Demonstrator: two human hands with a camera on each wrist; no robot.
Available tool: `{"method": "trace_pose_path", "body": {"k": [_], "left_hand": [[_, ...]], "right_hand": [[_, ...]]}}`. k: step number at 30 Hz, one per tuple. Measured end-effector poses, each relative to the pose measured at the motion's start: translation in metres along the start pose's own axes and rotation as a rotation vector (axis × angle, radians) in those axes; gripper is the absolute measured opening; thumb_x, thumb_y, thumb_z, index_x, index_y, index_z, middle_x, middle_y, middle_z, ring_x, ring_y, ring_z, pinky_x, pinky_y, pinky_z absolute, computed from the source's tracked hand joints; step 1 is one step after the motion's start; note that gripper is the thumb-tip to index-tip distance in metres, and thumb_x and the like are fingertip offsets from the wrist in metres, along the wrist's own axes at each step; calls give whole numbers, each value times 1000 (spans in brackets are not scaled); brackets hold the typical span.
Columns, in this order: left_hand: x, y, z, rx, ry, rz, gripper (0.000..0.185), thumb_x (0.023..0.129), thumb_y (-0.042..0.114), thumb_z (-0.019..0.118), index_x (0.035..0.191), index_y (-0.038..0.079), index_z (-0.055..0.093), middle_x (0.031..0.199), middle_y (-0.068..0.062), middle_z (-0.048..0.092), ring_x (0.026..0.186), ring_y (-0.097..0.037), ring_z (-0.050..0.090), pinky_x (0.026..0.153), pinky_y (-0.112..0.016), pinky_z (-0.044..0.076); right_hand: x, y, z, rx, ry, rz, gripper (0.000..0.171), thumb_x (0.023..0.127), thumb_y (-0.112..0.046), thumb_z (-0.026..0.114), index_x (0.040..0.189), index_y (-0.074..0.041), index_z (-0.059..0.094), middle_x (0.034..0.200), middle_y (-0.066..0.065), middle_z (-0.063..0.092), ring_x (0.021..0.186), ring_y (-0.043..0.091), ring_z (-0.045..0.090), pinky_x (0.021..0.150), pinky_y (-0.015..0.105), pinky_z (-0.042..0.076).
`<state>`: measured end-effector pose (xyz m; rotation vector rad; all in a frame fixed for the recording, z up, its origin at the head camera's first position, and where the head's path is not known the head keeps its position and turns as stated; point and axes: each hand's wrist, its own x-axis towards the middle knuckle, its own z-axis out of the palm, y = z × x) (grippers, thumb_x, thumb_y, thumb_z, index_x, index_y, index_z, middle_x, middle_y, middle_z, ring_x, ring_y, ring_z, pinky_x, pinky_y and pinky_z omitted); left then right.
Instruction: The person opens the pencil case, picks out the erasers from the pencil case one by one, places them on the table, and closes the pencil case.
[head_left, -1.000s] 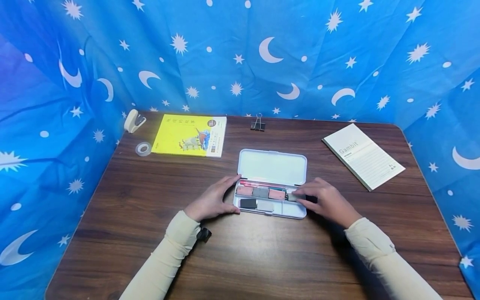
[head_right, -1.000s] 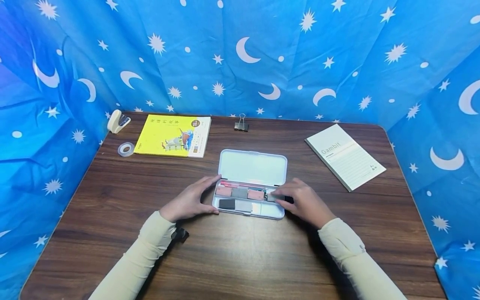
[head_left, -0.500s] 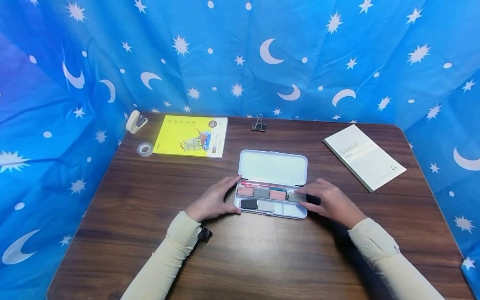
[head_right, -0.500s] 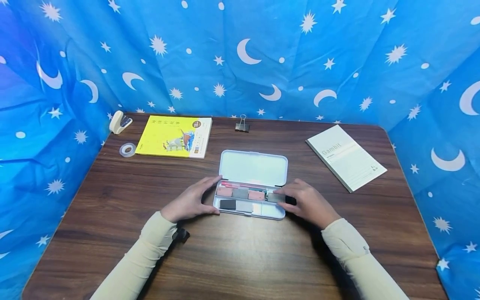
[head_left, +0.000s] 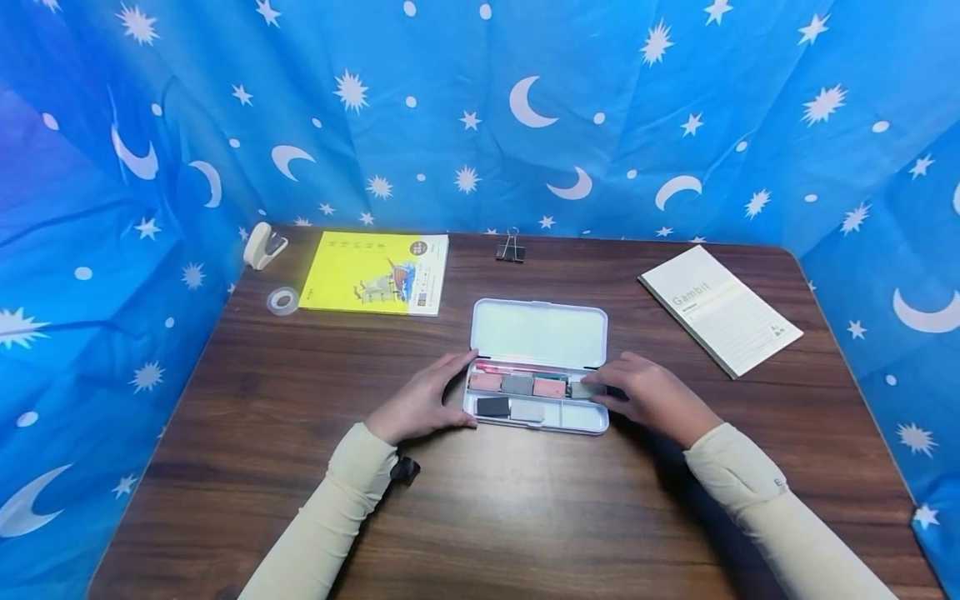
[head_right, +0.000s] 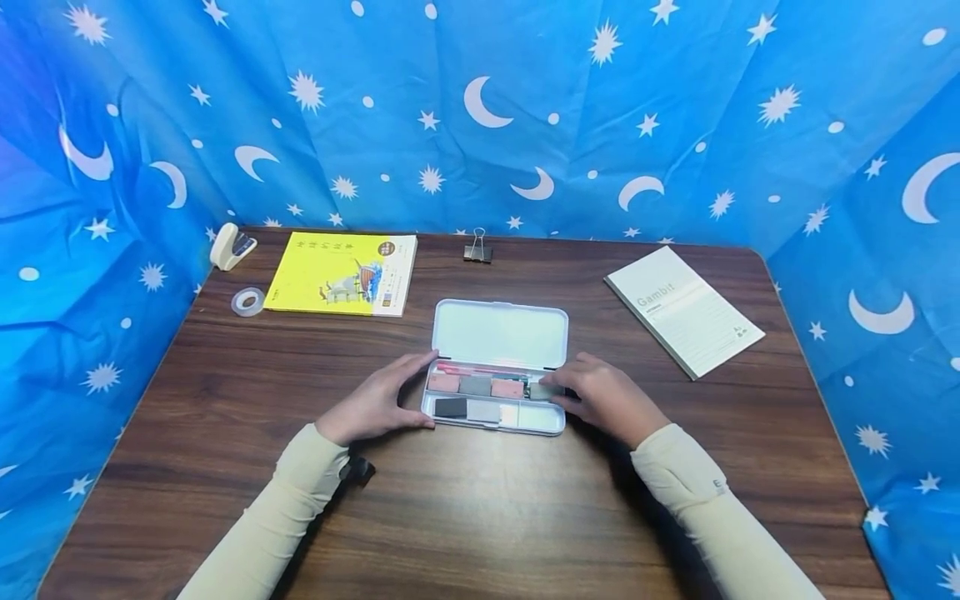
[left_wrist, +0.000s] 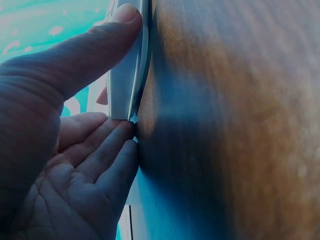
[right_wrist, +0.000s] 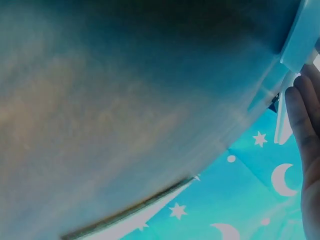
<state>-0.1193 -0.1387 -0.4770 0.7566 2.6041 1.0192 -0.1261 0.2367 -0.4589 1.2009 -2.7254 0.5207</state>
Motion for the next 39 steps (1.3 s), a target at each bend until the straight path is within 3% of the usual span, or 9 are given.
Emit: {"method": "trace_pose_path", "body": {"k": [5,12,18,21,27,32,39], "left_hand": [[0,-1,-1,6,9,11,105,80,26,95,164,3,36,155,-20,50,142,-38,50,121,-50,38],[-1,0,-1,1,-10,-12,106,80,26,95,164,5,35,157,-19,48,144,-37,48,122,-49,36],[-1,1,-2,-4,-13,-27,106,80,25,95,165,6,34,157,-18,48,144,-37,48,122,-49,36],[-1,1,-1,-2,-17,-35,106,80,26,95,165,6,34,158,-18,48,144,-36,48,122,-49,36],[0,0,-1,-6,-24,-47,105,81,27,95,165,7,35,158,-18,47,145,-36,47,123,-49,35],[0,0,-1,-3,-23,-35,106,81,28,94,165,7,34,158,-18,47,145,-36,47,122,-50,36],[-1,-1,-1,-11,-18,-43,106,81,27,95,166,8,34,158,-17,48,145,-35,47,123,-49,36]], "right_hand": [[1,-2,3,-40,46,-50,37,77,1,91,113,-3,80,101,9,79,86,20,69,71,41,62],[-7,5,10,-18,161,-76,40,79,-3,88,117,-3,78,97,6,78,80,16,65,69,41,61],[-16,17,3,16,307,-68,31,96,-21,71,123,-5,75,95,7,75,74,13,59,59,36,56],[-23,28,-6,6,339,-30,32,97,-22,69,123,-4,75,100,9,77,74,15,62,60,39,55],[-41,53,-16,-41,281,82,46,75,3,87,119,0,74,105,15,78,82,26,74,69,49,61],[-54,70,-17,-43,212,189,42,76,6,88,116,1,75,104,16,78,86,32,76,73,55,61],[-56,78,-20,-31,190,216,41,77,5,87,116,1,74,101,15,78,84,30,76,72,54,60]]}}
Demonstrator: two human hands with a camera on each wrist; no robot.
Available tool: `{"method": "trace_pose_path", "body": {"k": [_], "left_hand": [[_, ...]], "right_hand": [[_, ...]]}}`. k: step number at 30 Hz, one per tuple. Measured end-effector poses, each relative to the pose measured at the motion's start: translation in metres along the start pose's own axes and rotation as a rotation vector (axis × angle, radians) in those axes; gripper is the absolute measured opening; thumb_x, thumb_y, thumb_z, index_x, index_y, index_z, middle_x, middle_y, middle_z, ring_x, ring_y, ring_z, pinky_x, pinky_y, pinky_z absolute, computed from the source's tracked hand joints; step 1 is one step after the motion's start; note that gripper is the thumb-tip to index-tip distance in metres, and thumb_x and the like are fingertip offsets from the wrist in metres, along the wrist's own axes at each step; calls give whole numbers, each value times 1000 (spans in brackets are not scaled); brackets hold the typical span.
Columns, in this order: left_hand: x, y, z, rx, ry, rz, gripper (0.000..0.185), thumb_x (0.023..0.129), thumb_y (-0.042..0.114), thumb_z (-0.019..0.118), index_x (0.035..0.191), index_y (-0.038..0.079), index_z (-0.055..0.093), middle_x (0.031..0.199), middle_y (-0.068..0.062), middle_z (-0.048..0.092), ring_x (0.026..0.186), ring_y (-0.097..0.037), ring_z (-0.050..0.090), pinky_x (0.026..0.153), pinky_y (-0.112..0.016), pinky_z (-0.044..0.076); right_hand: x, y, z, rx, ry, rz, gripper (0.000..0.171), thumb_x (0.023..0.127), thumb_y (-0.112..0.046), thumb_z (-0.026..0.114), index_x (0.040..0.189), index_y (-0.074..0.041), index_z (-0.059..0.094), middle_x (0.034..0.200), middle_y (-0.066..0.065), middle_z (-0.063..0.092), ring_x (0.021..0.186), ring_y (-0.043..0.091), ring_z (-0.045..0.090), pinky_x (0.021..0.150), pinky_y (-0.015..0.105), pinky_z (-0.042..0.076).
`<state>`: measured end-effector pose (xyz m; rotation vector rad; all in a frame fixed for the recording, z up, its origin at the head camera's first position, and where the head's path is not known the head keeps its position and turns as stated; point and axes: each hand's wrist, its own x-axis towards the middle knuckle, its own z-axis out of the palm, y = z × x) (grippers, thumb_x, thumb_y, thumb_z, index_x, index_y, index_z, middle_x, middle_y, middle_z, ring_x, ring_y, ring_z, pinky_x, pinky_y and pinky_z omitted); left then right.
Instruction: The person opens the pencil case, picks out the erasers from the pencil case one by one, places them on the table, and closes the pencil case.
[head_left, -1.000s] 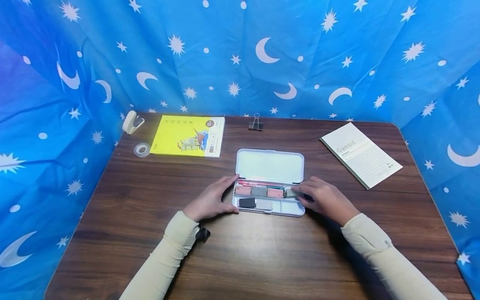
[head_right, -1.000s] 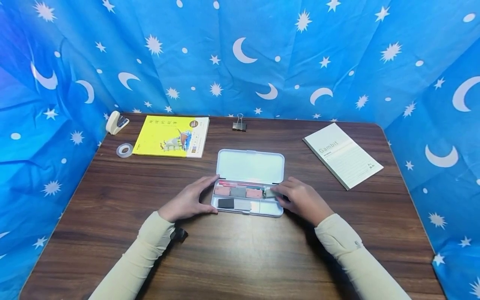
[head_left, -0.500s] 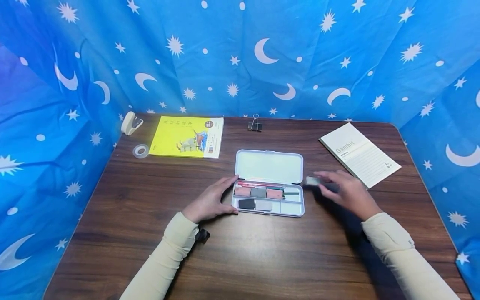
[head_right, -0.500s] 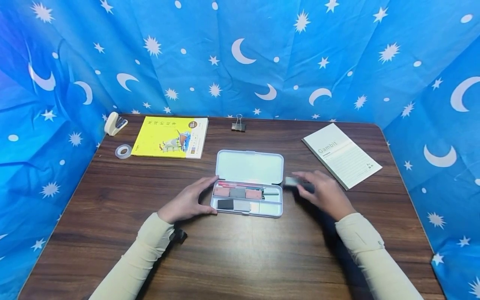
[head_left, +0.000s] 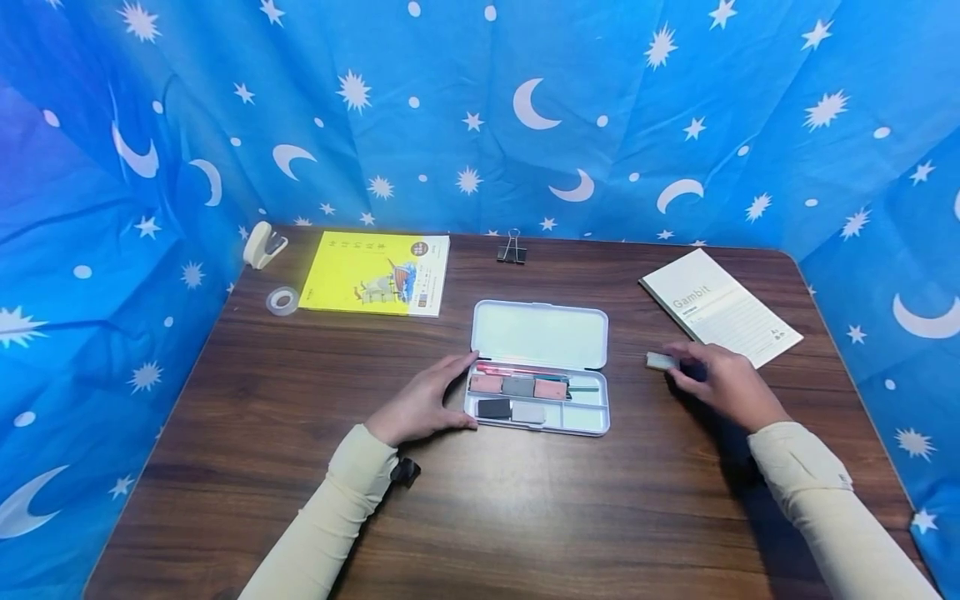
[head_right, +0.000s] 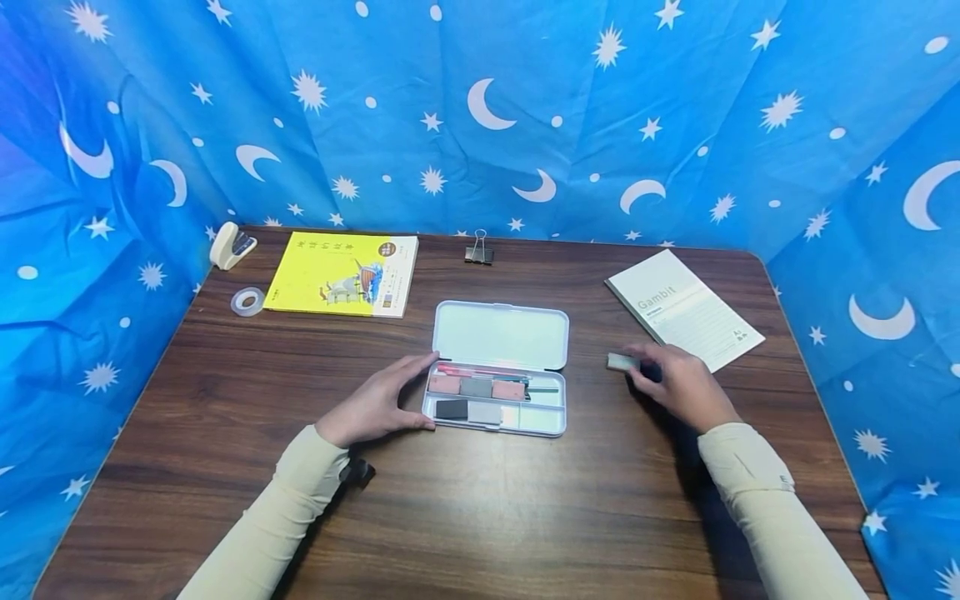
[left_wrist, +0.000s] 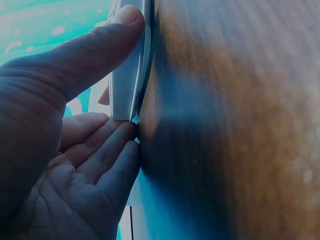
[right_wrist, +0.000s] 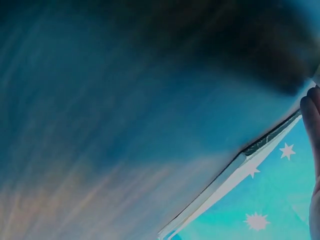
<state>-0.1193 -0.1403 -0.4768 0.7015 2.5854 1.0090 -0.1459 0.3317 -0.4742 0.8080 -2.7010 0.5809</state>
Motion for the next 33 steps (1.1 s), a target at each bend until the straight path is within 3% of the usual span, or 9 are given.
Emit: {"method": "trace_pose_path", "body": {"k": [10,16,19,22,24,26,29,31,33], "left_hand": [[-1,1,0,5,1,8,105,81,27,94,165,7,34,157,-18,48,144,-36,48,122,-49,36],[0,1,0,0,-1,7,105,81,26,94,165,6,34,157,-17,48,144,-35,48,122,-49,36],[0,0,1,2,-3,9,105,81,26,94,165,6,34,157,-17,48,144,-35,48,122,-48,36],[0,-1,1,5,-4,13,105,81,27,94,165,6,34,157,-18,48,144,-35,48,122,-49,36],[0,-1,1,4,-2,17,106,81,27,94,165,6,33,158,-18,48,144,-36,48,122,-49,36],[-1,0,0,0,1,20,107,81,26,94,165,6,33,158,-19,47,144,-36,48,122,-49,36],[0,0,0,-3,6,22,106,80,25,95,165,5,33,158,-19,47,144,-37,48,123,-49,35],[0,0,0,-4,4,17,106,81,25,94,165,5,34,158,-19,47,145,-37,47,123,-49,35],[0,1,0,2,3,13,106,81,26,94,165,6,34,158,-19,47,145,-36,47,123,-49,35]], "right_hand": [[-4,-1,-3,91,-49,183,44,84,4,85,126,0,71,110,20,77,88,35,77,76,58,60],[-5,-1,-4,105,-55,235,44,86,1,85,128,0,71,112,21,77,90,37,77,78,57,59],[-5,-3,-5,98,-34,249,44,86,-1,86,128,-2,72,112,19,77,90,35,77,78,37,61],[-1,-13,-7,111,1,257,42,86,-2,86,126,-3,73,113,18,78,91,35,77,77,10,50],[5,-24,-7,145,20,254,41,86,-2,86,126,-3,74,113,18,77,92,35,77,77,1,44],[14,-39,-4,165,43,218,41,85,0,86,125,-3,74,112,17,78,91,34,78,77,5,50],[27,-64,5,159,61,128,41,83,1,88,122,-3,75,111,14,79,88,28,78,72,26,62],[34,-80,12,156,52,55,41,81,1,89,120,-4,76,110,13,79,87,26,77,72,41,63],[40,-96,19,173,14,0,40,82,0,88,120,-4,76,111,12,78,90,25,77,75,47,64]]}}
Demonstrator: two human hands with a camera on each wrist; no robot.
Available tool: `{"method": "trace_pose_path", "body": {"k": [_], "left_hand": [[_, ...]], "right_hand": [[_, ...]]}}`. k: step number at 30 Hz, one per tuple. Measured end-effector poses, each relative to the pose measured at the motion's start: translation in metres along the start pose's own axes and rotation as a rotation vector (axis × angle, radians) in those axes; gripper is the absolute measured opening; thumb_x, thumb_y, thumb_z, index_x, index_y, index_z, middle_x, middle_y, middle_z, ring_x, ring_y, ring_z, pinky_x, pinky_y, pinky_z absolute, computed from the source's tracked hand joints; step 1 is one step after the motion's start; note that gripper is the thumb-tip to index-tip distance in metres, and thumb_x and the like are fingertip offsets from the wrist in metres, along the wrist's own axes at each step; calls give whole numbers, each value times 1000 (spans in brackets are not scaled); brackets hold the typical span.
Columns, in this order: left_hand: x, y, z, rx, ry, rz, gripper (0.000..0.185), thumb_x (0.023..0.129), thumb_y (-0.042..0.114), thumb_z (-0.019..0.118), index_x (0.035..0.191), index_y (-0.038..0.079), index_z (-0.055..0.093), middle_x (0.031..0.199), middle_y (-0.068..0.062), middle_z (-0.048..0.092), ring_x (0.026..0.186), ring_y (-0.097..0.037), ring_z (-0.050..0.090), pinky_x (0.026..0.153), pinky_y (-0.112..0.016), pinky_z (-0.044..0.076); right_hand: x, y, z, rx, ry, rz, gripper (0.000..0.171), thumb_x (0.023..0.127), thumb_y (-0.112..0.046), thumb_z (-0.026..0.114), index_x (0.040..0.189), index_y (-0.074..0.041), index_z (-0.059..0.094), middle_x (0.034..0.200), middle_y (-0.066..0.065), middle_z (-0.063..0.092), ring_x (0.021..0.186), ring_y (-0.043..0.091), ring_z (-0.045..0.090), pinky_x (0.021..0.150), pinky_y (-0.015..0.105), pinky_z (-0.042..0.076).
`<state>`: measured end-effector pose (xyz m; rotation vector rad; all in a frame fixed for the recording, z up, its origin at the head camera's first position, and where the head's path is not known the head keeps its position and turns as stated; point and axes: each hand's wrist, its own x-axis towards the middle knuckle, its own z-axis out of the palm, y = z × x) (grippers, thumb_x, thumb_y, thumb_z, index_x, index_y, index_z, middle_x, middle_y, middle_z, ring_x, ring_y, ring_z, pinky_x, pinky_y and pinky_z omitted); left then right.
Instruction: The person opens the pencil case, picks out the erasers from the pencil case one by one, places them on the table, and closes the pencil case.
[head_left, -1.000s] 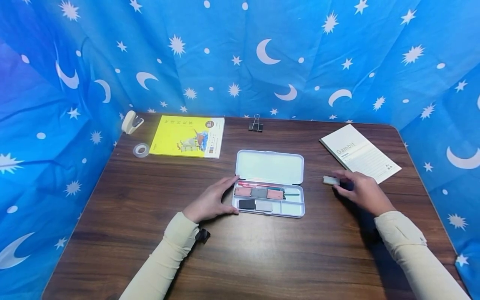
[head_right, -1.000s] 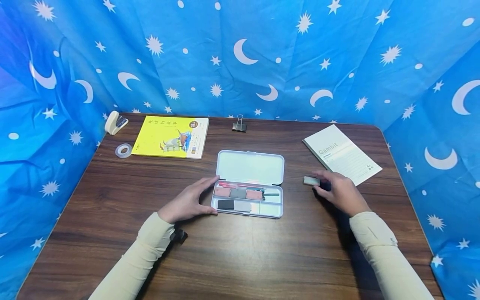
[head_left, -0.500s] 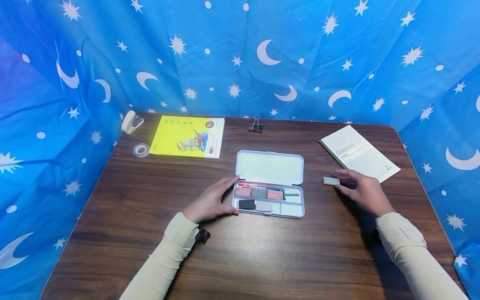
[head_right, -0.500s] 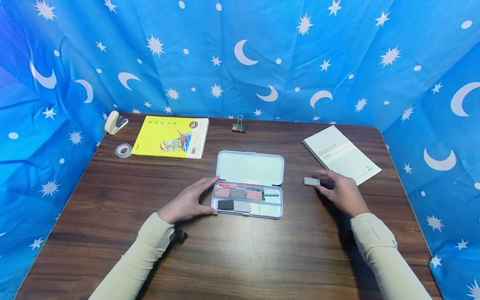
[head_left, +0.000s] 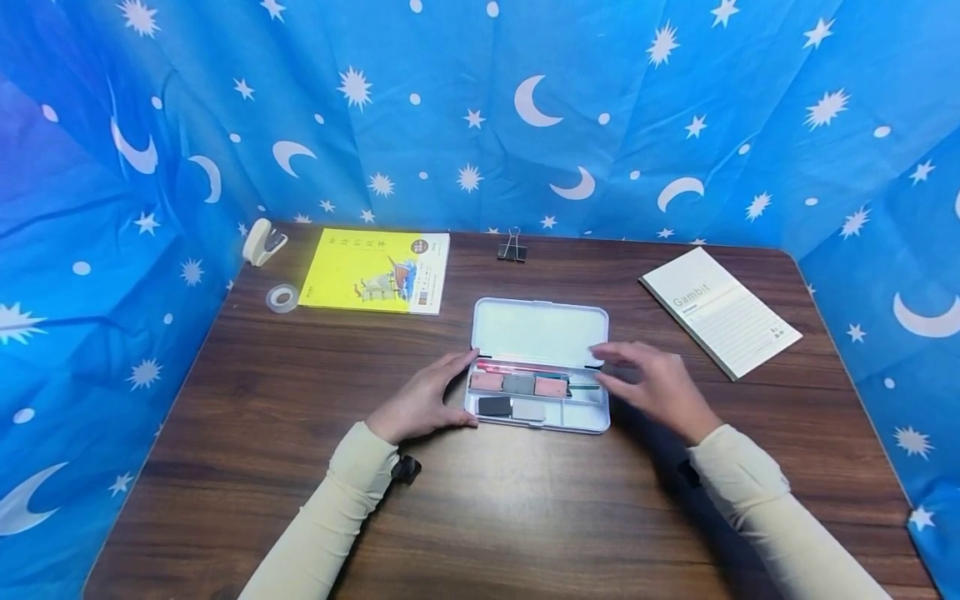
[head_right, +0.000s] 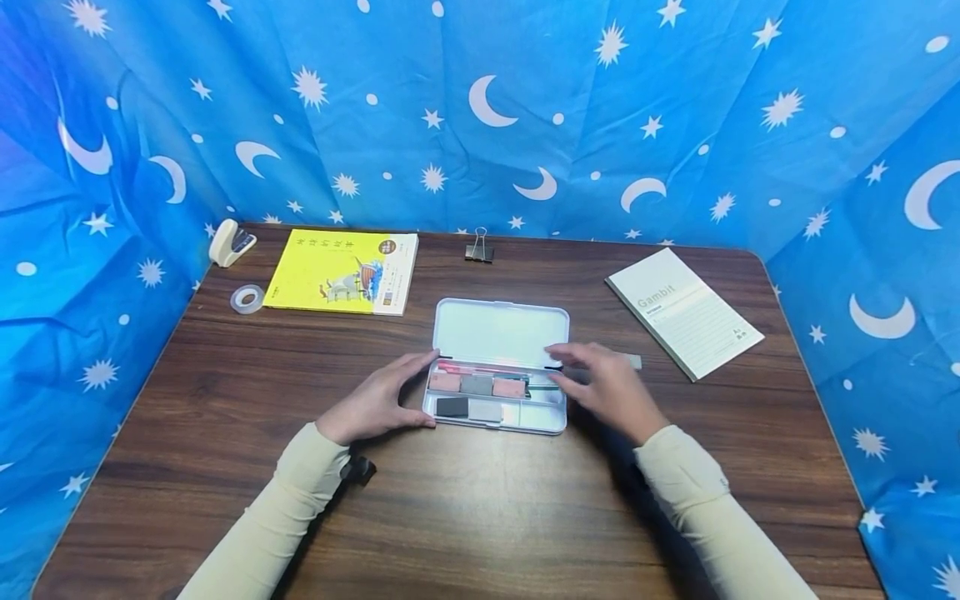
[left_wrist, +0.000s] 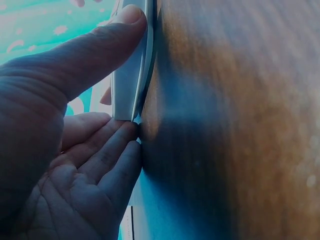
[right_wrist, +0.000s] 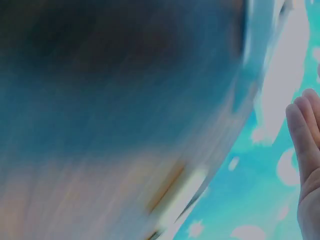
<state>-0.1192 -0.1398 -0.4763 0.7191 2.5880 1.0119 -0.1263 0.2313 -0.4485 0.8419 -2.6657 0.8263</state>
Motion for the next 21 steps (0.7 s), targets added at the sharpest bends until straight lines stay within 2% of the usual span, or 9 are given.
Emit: {"method": "trace_pose_path", "body": {"k": [3,8,14,21], "left_hand": [[1,1,0,8,-1,-5,105,82,27,94,165,6,33,158,-19,47,145,-36,47,123,-49,35],[2,1,1,8,-12,-20,105,82,28,93,166,8,33,160,-18,46,146,-36,46,123,-49,35],[2,0,1,10,-16,-31,105,82,27,93,166,7,33,160,-18,46,146,-35,45,123,-49,35],[1,0,-1,9,-12,-26,105,82,27,94,166,7,33,159,-18,47,146,-35,46,123,-48,35]], "right_hand": [[6,-16,13,25,-77,-39,40,84,-3,88,123,-5,76,112,11,78,96,26,76,81,48,64],[6,-25,28,-41,-143,-62,41,84,-11,91,122,-6,77,105,10,77,93,23,73,83,46,64],[6,-24,34,-46,-128,-82,38,83,-9,91,118,-8,75,103,8,77,91,21,74,82,45,64],[7,-21,36,-13,-117,-148,28,84,-1,88,106,-13,74,101,1,77,97,17,74,86,43,64]]}}
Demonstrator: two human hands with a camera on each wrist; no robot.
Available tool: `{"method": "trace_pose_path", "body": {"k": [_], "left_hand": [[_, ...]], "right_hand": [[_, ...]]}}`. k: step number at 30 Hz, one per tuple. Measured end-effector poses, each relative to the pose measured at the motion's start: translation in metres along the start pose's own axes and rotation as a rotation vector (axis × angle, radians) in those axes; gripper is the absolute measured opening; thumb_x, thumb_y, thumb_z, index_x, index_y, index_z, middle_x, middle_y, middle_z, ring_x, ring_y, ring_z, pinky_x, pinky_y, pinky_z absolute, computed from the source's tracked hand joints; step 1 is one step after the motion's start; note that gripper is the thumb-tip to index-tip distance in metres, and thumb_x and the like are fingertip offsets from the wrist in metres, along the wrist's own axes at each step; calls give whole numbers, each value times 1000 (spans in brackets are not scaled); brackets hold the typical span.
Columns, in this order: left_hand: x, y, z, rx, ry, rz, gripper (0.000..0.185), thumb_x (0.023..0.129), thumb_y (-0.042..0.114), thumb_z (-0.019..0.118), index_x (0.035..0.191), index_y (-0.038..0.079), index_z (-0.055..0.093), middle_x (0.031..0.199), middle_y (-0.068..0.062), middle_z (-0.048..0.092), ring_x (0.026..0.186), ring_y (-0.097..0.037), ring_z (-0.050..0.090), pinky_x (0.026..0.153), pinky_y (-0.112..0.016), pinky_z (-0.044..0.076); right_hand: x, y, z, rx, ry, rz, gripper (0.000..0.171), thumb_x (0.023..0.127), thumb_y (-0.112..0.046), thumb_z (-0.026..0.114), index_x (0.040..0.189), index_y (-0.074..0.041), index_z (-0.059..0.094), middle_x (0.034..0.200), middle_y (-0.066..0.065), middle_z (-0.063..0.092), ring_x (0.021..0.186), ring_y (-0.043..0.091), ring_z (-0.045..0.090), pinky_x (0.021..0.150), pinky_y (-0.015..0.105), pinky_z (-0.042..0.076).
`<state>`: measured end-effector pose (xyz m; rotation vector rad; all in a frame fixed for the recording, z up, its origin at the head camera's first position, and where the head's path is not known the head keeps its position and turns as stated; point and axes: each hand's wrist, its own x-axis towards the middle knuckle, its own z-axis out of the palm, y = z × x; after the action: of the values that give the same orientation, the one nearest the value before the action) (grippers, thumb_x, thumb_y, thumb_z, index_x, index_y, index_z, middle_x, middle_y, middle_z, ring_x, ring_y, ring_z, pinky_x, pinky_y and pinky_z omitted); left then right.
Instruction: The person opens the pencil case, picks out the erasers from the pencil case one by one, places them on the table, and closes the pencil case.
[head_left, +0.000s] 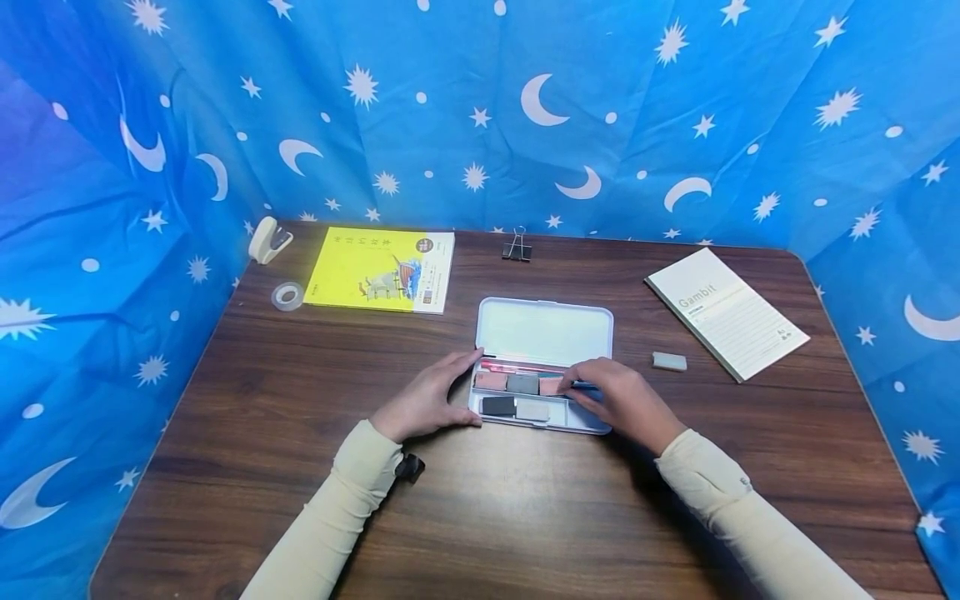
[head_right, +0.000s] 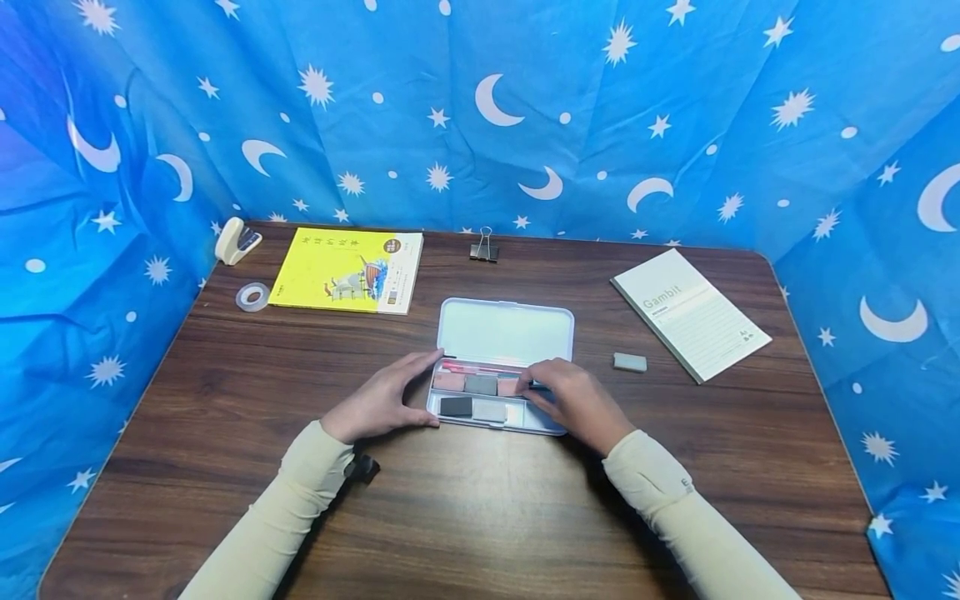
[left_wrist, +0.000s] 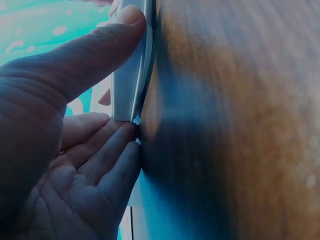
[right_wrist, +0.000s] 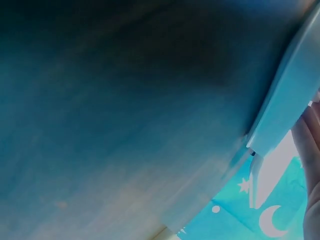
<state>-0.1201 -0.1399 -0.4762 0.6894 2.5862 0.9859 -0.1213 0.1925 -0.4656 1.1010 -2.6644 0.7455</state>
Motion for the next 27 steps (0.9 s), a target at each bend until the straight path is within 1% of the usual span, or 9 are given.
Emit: {"method": "trace_pose_path", "body": {"k": [4,8,13,17,21,27], "left_hand": [[0,0,0,4,11,21,105,81,26,94,165,5,34,158,-19,48,145,-36,47,122,-49,36],[0,0,0,7,16,35,105,81,26,94,164,4,34,157,-19,49,144,-37,48,122,-50,37],[-1,1,0,2,18,35,105,81,25,94,164,4,34,156,-19,50,143,-37,49,122,-50,37],[-1,1,0,2,18,29,105,81,25,94,165,4,34,157,-19,49,144,-37,48,122,-50,37],[0,1,0,-1,18,29,105,81,25,94,164,4,34,157,-19,48,144,-37,48,122,-50,36],[-1,1,0,-1,15,31,105,81,25,94,165,5,34,157,-19,48,144,-36,48,122,-50,36]], "right_hand": [[-1,0,-1,-3,3,-20,28,84,1,87,105,-14,76,102,0,77,98,17,74,86,42,63],[-4,0,-3,-19,-22,-18,31,84,-1,88,109,-16,80,104,0,78,96,15,73,84,40,64],[-5,1,-4,-34,-50,-8,32,86,-5,87,116,-15,82,107,1,79,94,14,73,82,39,64],[-5,3,-3,-40,-49,-11,33,87,-5,87,119,-12,81,105,3,78,90,14,73,79,37,64],[-4,5,-3,-65,-26,-50,35,86,-5,87,120,-10,79,99,4,77,85,14,73,74,36,65],[-3,6,-2,-83,-18,-119,42,84,-6,89,123,-9,75,101,6,76,87,16,73,76,36,65]]}}
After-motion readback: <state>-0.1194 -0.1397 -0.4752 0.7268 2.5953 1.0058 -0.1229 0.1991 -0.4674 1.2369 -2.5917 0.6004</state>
